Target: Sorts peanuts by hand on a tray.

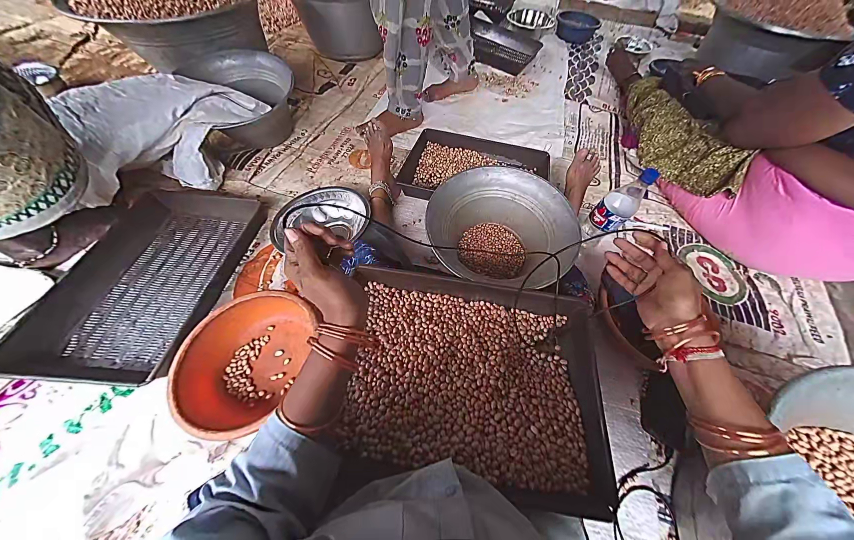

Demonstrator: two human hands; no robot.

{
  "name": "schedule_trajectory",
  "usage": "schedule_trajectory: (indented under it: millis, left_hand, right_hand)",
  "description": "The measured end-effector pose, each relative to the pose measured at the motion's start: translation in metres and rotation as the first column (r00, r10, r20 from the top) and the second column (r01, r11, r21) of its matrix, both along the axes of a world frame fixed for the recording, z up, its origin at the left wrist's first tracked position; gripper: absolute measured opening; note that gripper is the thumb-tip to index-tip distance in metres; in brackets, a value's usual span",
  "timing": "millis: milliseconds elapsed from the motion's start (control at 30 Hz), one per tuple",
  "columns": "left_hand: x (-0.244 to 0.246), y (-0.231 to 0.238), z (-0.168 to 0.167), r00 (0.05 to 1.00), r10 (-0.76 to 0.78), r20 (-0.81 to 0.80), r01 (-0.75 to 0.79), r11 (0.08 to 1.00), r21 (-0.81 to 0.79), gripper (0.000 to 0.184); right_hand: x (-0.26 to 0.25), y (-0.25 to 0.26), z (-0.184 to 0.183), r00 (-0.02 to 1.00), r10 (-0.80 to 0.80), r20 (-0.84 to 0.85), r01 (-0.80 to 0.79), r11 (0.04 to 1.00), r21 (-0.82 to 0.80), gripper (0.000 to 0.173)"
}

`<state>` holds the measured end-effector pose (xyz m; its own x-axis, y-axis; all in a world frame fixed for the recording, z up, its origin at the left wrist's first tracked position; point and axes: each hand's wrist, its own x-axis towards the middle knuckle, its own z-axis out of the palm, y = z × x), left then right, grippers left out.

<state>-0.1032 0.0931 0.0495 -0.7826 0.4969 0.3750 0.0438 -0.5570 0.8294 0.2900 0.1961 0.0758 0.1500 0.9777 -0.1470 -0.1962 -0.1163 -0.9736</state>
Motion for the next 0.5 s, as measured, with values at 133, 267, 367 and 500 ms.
schedule_trajectory:
  millis: [133,267,367,500]
  left_hand:
    - [-0.004,0.002,-0.003,0.99,0.072,-0.12,-0.058,0.991,0.117,0.041]
    - [0.01,0.001,0.0,0.958,-0.033,-0.285,0.093,0.976,0.198,0.035]
    - [0.028,-0.004,0.001,0.917,-0.256,-0.305,0.304,0.945,0.121,0.032]
    - [0.044,-0.011,-0.002,0.789,-0.484,-0.378,0.5,0.864,-0.063,0.034]
  right_hand:
    - [0.004,0.004,-0.004,1.0,0.026,0.0,-0.026,0.997,0.079,0.046]
    - [-0.001,0.001,-0.002,0.973,0.197,0.123,-0.216,0.963,0.163,0.047]
    - [-0.005,-0.003,-0.005,0.887,0.287,0.362,-0.365,0.916,0.168,0.046]
    - [-0.021,-0.014,-0.006,0.494,-0.061,0.867,-0.382,0.881,0.28,0.063]
